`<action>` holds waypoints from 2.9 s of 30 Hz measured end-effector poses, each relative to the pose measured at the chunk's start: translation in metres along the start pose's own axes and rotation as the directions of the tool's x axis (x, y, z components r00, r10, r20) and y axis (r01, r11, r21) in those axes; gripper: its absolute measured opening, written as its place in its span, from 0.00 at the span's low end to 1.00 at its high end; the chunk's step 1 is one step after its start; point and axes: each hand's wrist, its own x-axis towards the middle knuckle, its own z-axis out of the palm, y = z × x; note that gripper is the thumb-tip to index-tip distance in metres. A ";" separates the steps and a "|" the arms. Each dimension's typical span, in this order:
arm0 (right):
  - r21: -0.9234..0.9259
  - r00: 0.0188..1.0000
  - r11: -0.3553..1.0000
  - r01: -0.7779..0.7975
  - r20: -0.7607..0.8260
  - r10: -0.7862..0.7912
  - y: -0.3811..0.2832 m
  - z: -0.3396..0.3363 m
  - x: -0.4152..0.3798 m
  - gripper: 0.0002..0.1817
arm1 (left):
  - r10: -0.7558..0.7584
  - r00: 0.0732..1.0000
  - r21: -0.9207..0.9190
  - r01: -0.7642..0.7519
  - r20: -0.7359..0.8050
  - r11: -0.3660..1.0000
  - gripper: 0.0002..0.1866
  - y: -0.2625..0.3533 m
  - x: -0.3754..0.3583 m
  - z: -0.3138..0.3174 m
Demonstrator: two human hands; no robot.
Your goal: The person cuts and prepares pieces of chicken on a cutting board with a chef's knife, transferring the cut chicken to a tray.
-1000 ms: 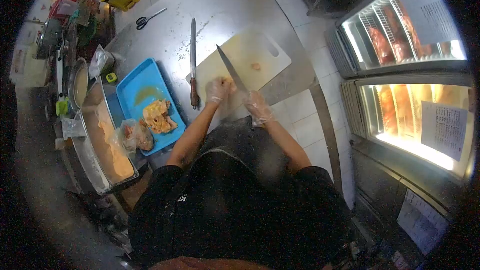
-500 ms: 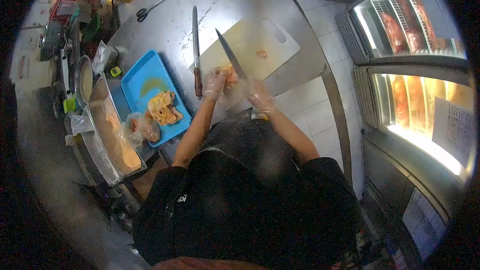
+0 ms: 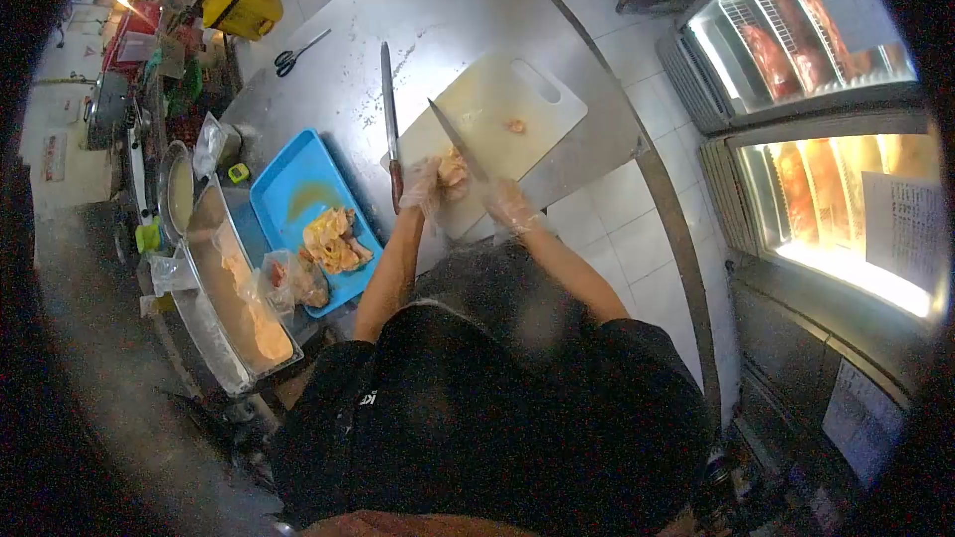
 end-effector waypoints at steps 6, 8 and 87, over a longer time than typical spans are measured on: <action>-0.021 0.999 1.000 0.010 -0.032 -0.010 0.001 -0.007 -0.001 0.24 | 0.093 0.994 0.776 -0.106 0.062 0.621 0.15 0.066 -0.035 0.039; -0.001 0.991 0.991 -0.131 0.023 0.131 -0.010 -0.016 0.002 0.26 | -0.178 0.969 0.138 0.155 0.170 0.978 0.12 0.094 -0.060 0.050; -0.376 0.882 0.866 0.329 -0.206 -0.424 0.066 -0.039 -0.020 0.11 | 0.630 0.770 0.926 -0.305 0.103 0.221 0.13 0.052 -0.026 0.109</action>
